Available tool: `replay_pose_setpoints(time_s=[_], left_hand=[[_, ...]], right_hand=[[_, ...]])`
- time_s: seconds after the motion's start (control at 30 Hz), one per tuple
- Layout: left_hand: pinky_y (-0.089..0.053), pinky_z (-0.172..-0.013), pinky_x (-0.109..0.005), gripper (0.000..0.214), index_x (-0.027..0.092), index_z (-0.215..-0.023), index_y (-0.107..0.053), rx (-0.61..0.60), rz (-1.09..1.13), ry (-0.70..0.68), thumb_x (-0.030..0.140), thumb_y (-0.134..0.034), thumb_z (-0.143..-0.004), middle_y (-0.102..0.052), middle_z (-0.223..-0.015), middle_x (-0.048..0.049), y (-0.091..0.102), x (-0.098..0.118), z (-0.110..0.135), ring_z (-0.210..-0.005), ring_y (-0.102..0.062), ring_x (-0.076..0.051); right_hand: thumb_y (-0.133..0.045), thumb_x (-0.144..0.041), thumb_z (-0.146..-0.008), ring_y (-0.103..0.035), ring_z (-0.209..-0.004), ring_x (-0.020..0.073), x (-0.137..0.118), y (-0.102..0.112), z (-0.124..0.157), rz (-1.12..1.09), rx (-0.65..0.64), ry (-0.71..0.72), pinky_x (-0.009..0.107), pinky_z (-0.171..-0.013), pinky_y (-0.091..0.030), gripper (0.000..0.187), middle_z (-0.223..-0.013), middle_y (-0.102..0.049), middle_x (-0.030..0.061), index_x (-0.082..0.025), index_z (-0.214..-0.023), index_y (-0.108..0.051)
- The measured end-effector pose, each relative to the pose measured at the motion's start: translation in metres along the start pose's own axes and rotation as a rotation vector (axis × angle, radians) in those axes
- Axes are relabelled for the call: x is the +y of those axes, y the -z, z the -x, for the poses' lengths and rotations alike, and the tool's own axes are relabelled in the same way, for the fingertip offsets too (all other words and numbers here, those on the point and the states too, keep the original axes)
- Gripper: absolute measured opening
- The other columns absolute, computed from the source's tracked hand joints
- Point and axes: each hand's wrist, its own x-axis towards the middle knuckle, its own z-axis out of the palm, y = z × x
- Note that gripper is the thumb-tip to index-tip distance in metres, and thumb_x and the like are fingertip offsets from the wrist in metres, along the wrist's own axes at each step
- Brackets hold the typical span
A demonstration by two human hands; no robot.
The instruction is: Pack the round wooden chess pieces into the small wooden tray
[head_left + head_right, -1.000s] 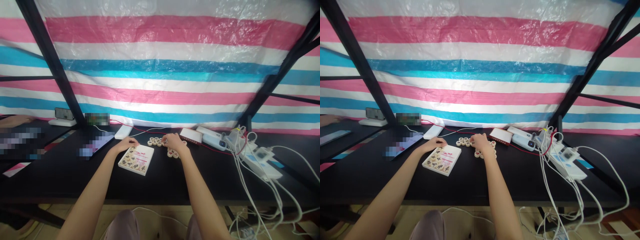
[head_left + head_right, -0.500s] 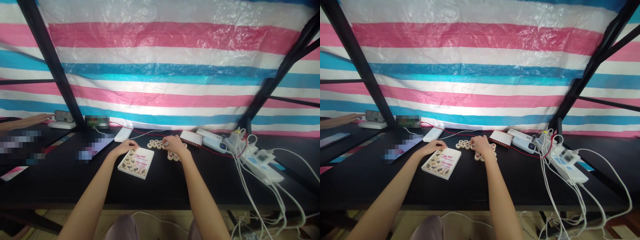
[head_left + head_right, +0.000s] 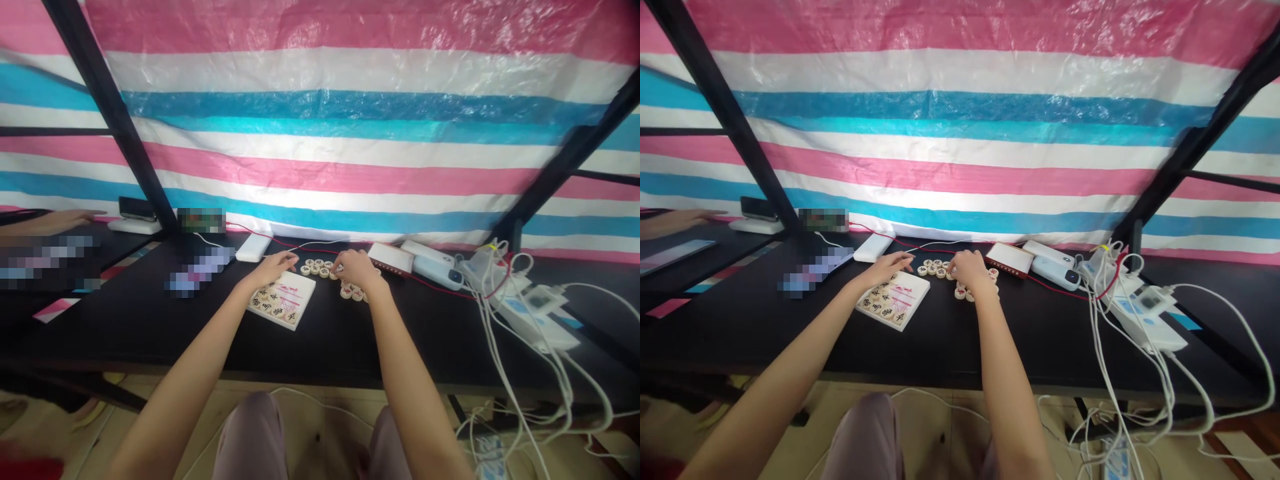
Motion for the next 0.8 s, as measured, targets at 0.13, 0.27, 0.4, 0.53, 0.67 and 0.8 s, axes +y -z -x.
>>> replay_pose_setpoints(time_s=[0.13, 0.27, 0.4, 0.53, 0.67, 0.8], left_hand=[[-0.040, -0.065, -0.028, 0.061, 0.018, -0.124, -0.048, -0.017, 0.037, -0.031, 0.061, -0.040, -0.082, -0.068, -0.097, -0.0089, -0.004, 0.002, 0.001, -0.089, -0.057, -0.022], [-0.041, -0.074, -0.032, 0.060, 0.019, -0.124, -0.048, 0.009, 0.052, -0.038, 0.061, -0.030, -0.085, -0.068, -0.101, -0.0091, -0.007, 0.007, 0.003, -0.096, -0.055, -0.023], [-0.040, -0.080, -0.034, 0.060, 0.018, -0.120, -0.053, -0.012, 0.029, -0.013, 0.060, -0.028, -0.086, -0.064, -0.110, -0.0106, -0.007, 0.013, 0.006, -0.100, -0.054, -0.024], [-0.040, -0.083, -0.034, 0.063, 0.018, -0.122, -0.053, -0.052, 0.014, -0.041, 0.062, -0.026, -0.086, -0.063, -0.111, -0.0100, -0.007, 0.016, 0.008, -0.101, -0.053, -0.024], [-0.039, -0.085, -0.033, 0.061, 0.020, -0.122, -0.052, -0.054, 0.000, -0.045, 0.062, -0.027, -0.086, -0.063, -0.110, -0.0076, -0.007, 0.013, 0.008, -0.101, -0.053, -0.023], [-0.040, -0.082, -0.032, 0.058, 0.020, -0.119, -0.053, -0.069, 0.001, -0.069, 0.062, -0.031, -0.085, -0.062, -0.108, -0.0069, -0.006, 0.008, 0.006, -0.099, -0.054, -0.022]], right_hand=[[-0.062, -0.025, -0.078, -0.054, -0.098, 0.0216, -0.002, 0.002, 0.001, 0.025, 0.015, 0.008, 0.033, -0.083, -0.030, 0.013, -0.099, -0.067, 0.0049, -0.025, -0.084, -0.073], [-0.064, -0.033, -0.077, -0.053, -0.100, 0.0217, -0.006, 0.004, 0.002, 0.040, 0.047, 0.045, 0.032, -0.083, -0.030, 0.017, -0.106, -0.065, 0.0045, -0.025, -0.089, -0.072], [-0.064, -0.032, -0.076, -0.054, -0.099, 0.0225, -0.008, 0.002, 0.003, 0.064, 0.052, 0.062, 0.033, -0.082, -0.031, 0.017, -0.104, -0.066, 0.0057, -0.025, -0.090, -0.072], [-0.062, -0.029, -0.077, -0.054, -0.099, 0.0223, -0.005, -0.001, 0.002, 0.074, 0.057, 0.059, 0.033, -0.082, -0.032, 0.019, -0.104, -0.066, 0.0056, -0.025, -0.094, -0.070], [-0.061, -0.029, -0.077, -0.055, -0.100, 0.0228, -0.004, -0.003, 0.001, 0.070, 0.060, 0.057, 0.034, -0.083, -0.033, 0.022, -0.107, -0.065, 0.0066, -0.024, -0.098, -0.069], [-0.060, -0.028, -0.079, -0.055, -0.101, 0.0221, -0.007, -0.003, 0.001, 0.059, 0.057, 0.065, 0.033, -0.084, -0.033, 0.022, -0.108, -0.065, 0.0068, -0.024, -0.099, -0.068]])
